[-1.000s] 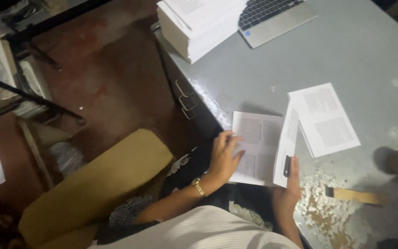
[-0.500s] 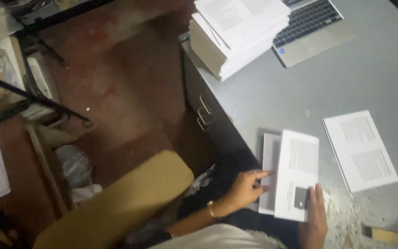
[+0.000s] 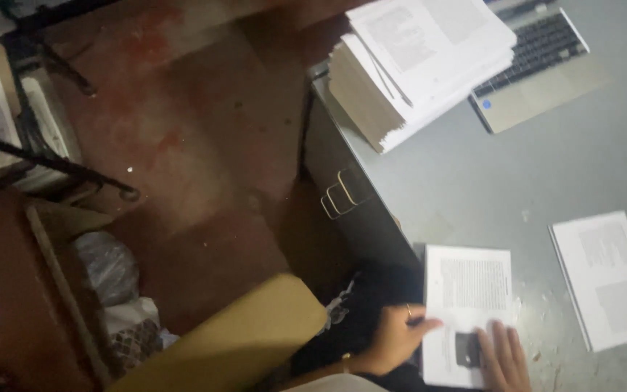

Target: Folding printed paper sheets and using a wooden block to sharpen the creases.

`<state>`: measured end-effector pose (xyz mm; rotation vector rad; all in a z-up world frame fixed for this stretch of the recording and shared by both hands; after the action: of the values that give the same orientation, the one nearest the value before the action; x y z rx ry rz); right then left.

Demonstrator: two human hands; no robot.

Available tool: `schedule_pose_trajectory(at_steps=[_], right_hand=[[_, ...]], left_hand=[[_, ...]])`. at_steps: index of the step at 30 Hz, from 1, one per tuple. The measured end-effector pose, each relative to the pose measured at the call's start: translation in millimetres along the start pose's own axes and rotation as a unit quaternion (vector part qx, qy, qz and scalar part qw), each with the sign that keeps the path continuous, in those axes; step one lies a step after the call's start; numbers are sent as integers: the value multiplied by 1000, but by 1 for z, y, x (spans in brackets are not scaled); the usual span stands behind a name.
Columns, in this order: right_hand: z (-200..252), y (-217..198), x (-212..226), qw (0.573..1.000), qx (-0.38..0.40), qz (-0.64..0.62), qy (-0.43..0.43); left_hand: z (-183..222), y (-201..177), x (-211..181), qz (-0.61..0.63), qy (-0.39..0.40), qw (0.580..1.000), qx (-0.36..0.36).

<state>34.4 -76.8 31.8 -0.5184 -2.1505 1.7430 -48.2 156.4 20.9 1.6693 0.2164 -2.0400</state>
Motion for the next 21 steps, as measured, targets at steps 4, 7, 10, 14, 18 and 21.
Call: schedule_pose_trajectory(at_steps=[4, 7, 10, 14, 18, 21], right_hand=[[10, -7, -28, 979, 69, -193, 11], [-25, -115, -8, 963, -2, -161, 216], [-56, -145, -2, 834, -129, -379, 379], [-66, -148, -10, 784, -105, -435, 431], [-52, -152, -12, 793, -54, -417, 440], [-34, -157, -14, 774, -84, -459, 428]], left_hand=[[-8, -14, 31, 15, -78, 995, -61], [0, -19, 8, 87, -131, 984, -78], [5, -9, -13, 127, -158, 976, -85], [21, 13, -21, 182, -147, 971, -42], [43, 20, -40, 89, -98, 988, -82], [53, 26, -47, 97, -73, 989, -90]])
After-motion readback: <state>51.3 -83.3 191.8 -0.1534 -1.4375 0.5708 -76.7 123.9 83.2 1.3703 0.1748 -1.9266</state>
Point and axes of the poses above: each hand's wrist, its own z-axis away from the middle knuckle, its own y-axis out of the palm, x = y × z, the point moved 5 cm from there along -z, towards the middle knuckle, and after that the axes turned 8 degrees about -y, right-handed, at the moved point
